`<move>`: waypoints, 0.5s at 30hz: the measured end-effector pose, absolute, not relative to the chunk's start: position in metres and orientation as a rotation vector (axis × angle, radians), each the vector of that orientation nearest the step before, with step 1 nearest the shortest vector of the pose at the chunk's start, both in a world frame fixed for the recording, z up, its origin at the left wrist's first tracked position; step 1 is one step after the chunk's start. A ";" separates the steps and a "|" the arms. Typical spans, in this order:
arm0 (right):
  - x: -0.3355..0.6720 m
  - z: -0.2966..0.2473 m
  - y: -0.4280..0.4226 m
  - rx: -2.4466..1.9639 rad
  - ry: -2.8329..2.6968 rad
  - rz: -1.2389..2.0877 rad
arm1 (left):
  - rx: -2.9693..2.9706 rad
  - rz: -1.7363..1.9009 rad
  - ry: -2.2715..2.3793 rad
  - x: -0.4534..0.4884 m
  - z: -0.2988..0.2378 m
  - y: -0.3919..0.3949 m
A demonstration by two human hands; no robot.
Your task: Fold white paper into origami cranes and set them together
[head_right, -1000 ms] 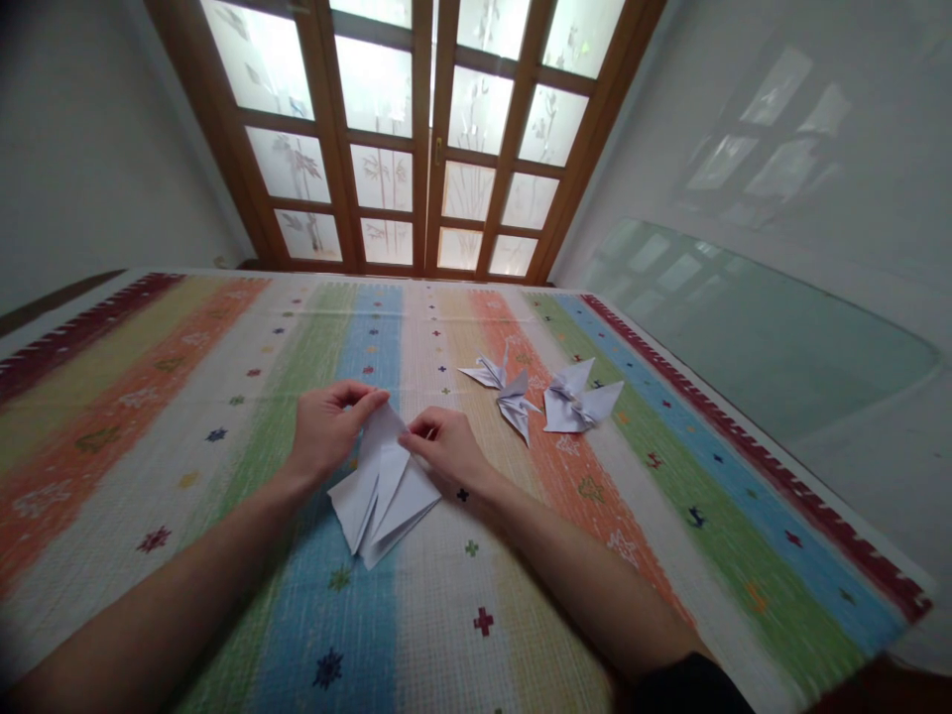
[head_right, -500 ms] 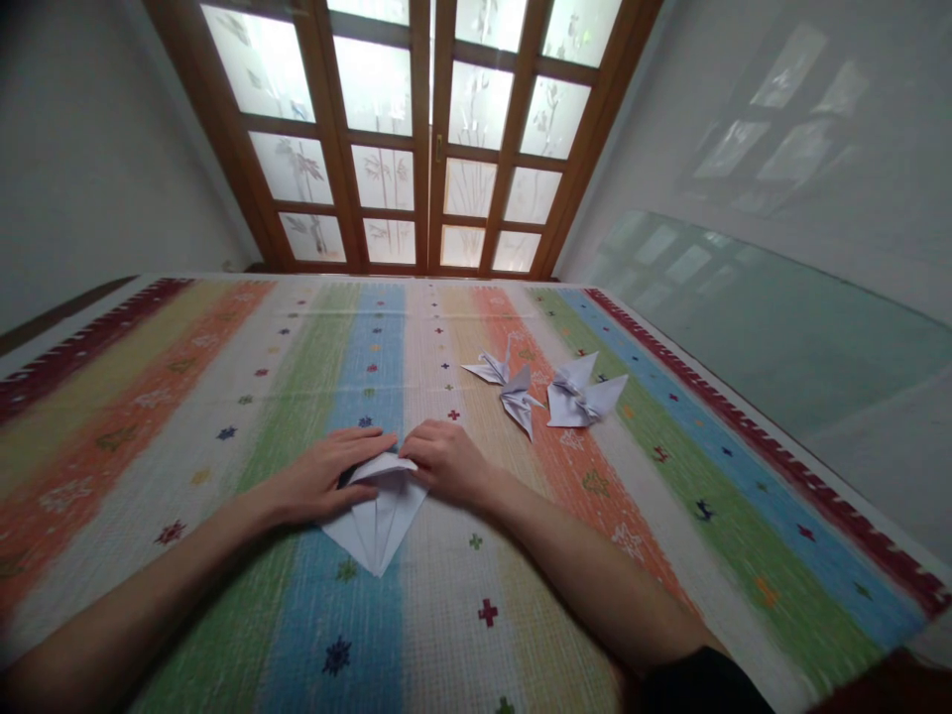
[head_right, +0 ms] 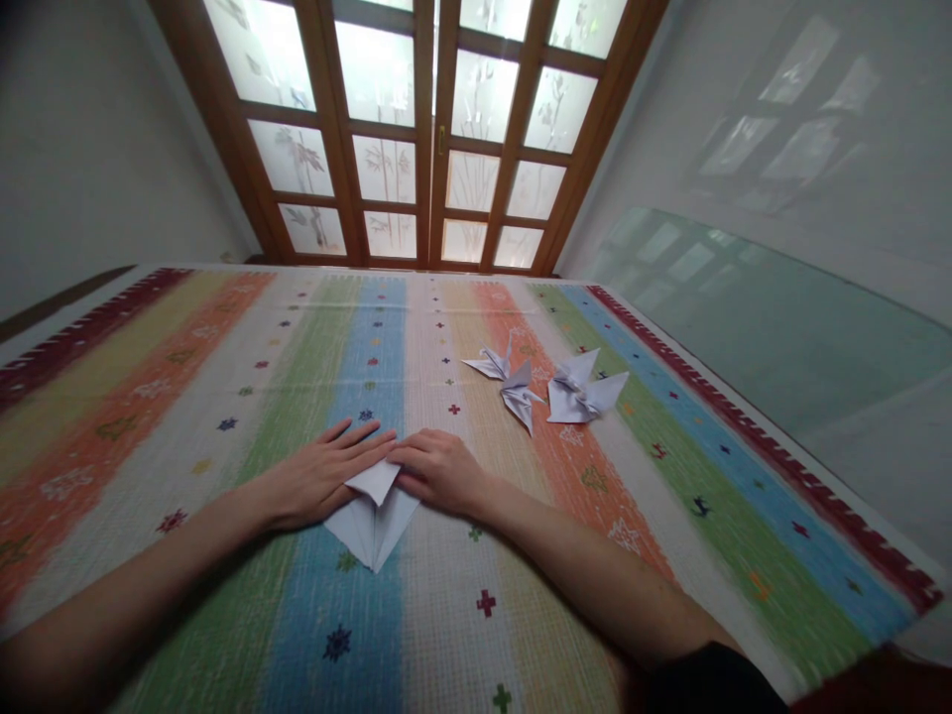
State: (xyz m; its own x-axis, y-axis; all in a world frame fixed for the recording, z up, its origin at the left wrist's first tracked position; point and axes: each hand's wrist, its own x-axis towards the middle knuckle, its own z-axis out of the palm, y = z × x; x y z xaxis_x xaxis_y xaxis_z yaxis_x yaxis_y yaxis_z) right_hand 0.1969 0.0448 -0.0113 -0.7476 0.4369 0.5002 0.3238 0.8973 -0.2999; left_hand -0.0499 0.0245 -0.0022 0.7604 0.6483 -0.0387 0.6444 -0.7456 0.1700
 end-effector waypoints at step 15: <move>0.192 0.005 0.065 -0.655 -2.380 0.782 | 2.549 0.717 1.006 -0.057 0.004 0.011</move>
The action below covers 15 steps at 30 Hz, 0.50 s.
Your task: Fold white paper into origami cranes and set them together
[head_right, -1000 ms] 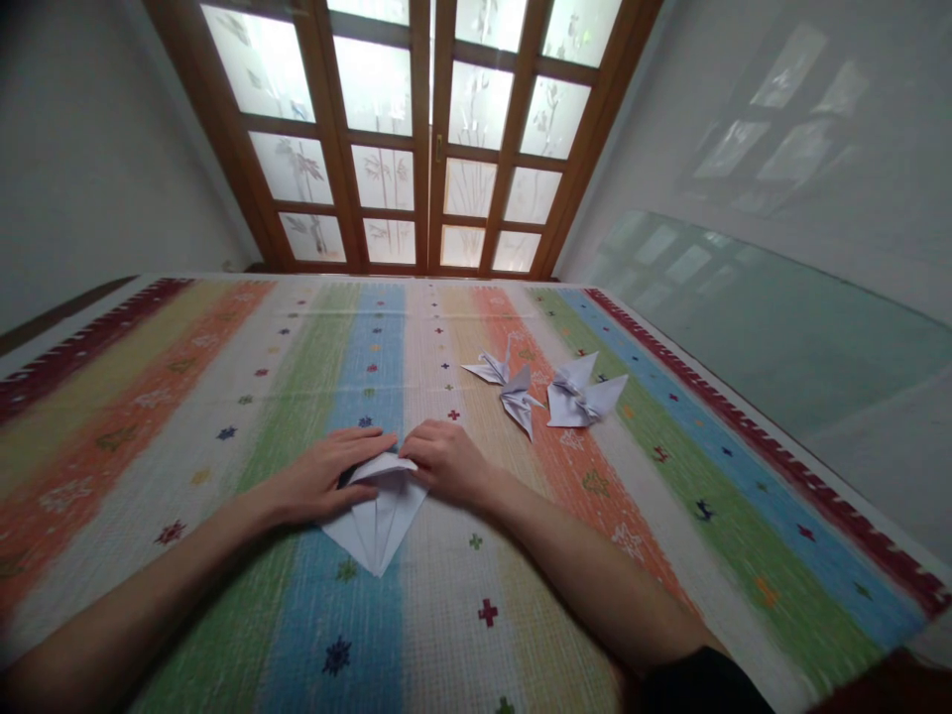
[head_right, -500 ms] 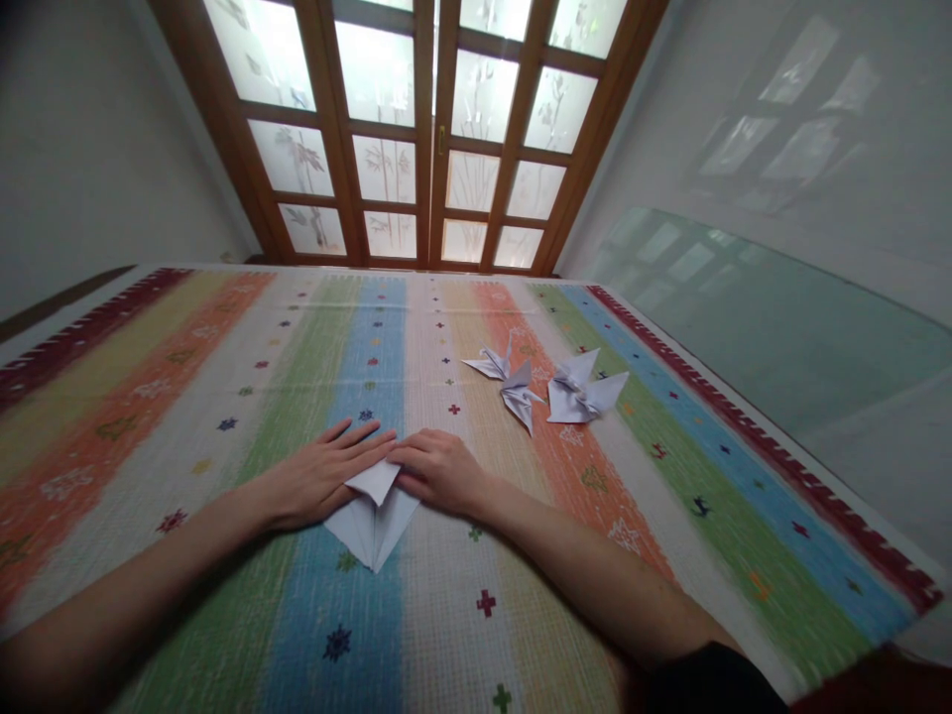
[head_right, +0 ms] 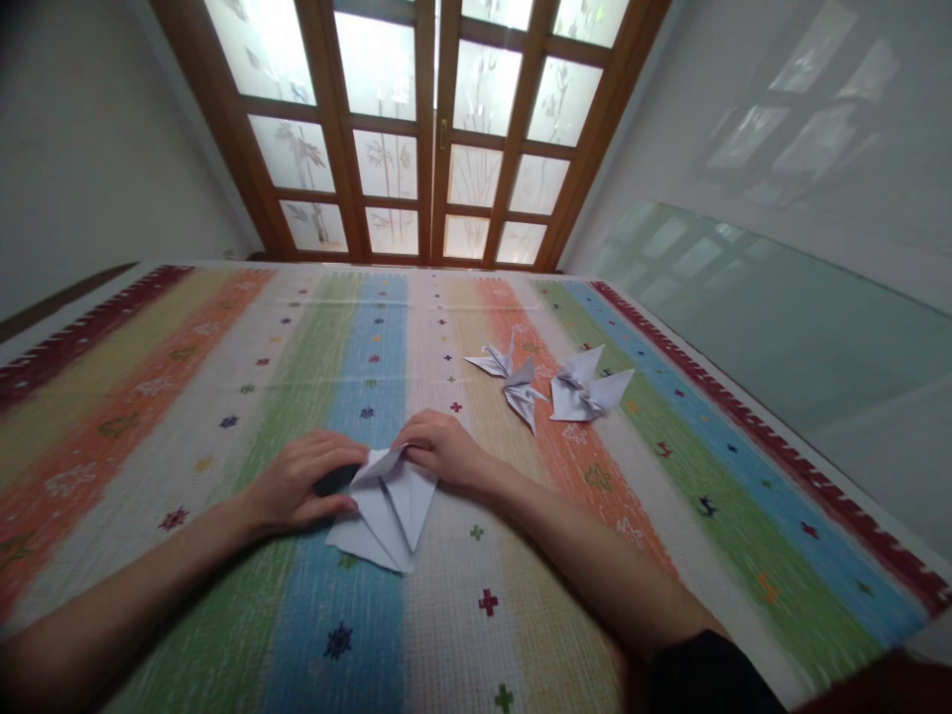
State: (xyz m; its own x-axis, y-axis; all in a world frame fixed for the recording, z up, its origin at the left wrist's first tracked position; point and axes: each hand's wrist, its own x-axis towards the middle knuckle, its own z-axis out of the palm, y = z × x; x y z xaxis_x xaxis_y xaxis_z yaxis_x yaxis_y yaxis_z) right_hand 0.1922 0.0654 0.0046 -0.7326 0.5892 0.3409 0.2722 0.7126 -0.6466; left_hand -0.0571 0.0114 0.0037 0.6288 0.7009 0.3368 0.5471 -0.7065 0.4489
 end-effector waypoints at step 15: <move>0.239 0.033 0.038 -1.171 -2.081 0.998 | 1.936 0.360 0.882 -0.053 0.027 0.033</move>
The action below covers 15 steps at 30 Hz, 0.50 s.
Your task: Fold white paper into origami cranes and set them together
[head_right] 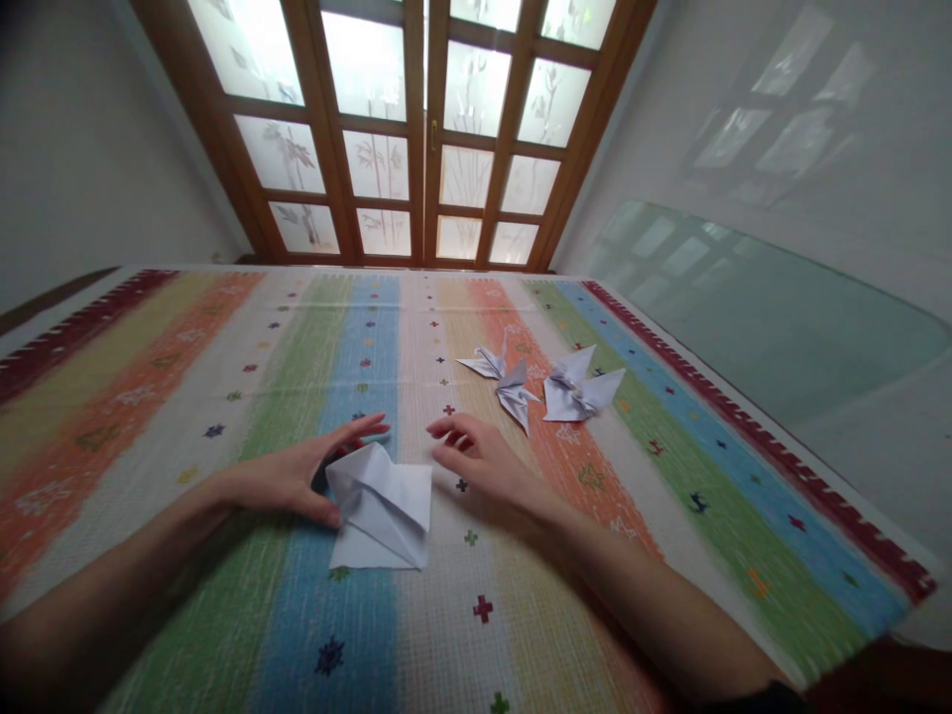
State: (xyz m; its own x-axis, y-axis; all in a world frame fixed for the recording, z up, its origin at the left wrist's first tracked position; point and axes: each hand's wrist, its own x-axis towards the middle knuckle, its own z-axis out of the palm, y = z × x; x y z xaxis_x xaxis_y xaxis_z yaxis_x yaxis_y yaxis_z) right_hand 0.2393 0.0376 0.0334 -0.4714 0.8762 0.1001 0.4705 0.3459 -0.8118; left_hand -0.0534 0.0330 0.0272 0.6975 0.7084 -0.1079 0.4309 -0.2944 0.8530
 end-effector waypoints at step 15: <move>0.227 0.023 0.017 -0.979 -2.557 0.080 | 2.242 0.450 0.900 -0.029 0.034 0.007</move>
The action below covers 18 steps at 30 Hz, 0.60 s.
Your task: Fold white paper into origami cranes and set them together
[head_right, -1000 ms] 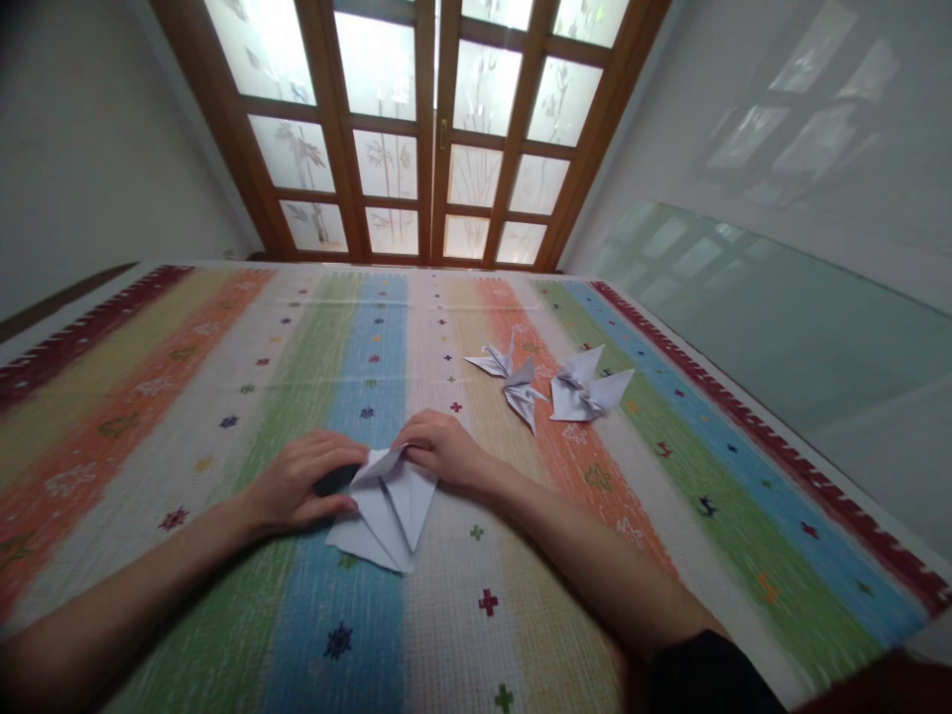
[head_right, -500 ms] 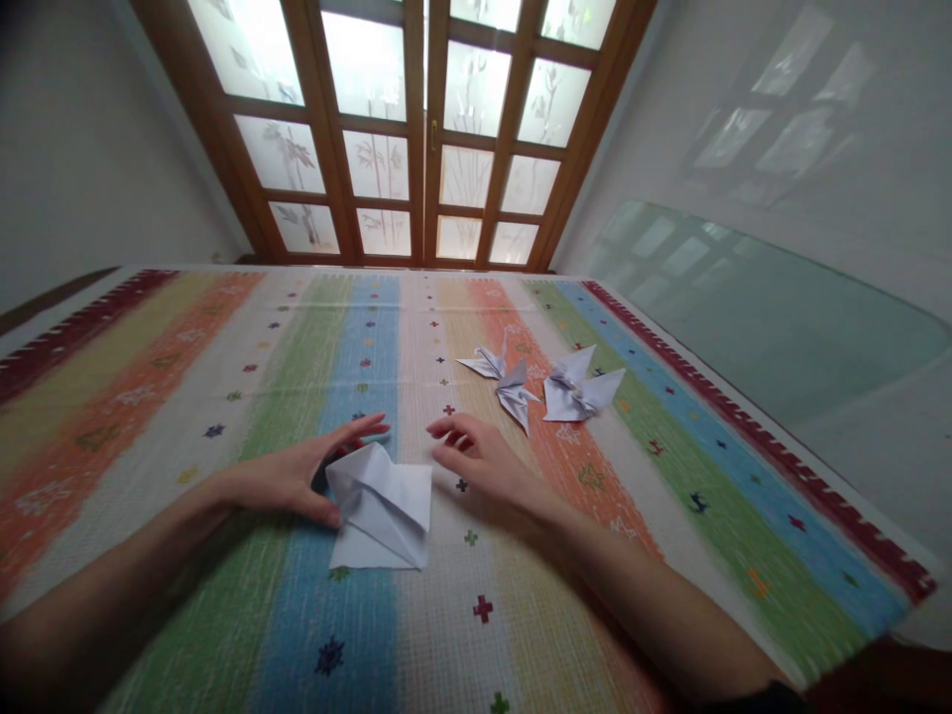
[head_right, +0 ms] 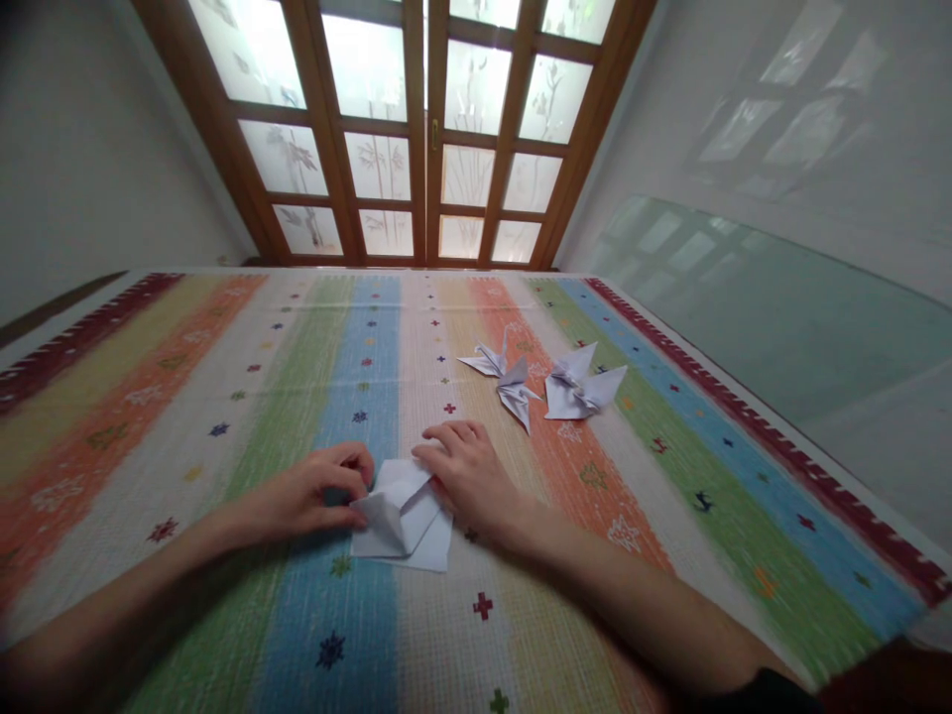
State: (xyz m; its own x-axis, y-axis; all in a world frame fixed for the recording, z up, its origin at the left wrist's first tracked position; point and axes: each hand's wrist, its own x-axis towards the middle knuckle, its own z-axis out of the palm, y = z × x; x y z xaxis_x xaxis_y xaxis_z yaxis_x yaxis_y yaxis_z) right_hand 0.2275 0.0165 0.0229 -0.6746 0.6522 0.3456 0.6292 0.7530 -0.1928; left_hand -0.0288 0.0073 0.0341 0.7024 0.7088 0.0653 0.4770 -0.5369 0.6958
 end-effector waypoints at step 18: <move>0.208 0.017 0.016 -0.977 -2.416 0.851 | 2.142 0.691 1.329 -0.019 0.012 -0.014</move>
State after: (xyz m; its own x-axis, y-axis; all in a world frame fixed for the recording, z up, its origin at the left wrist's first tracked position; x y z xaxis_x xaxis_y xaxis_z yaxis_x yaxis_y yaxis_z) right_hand 0.2075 0.0162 0.0166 -0.6771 0.7242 0.1302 0.4826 0.5707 -0.6644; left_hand -0.0186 -0.0140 0.0124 0.3880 0.9098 0.1476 0.6435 -0.3820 0.6633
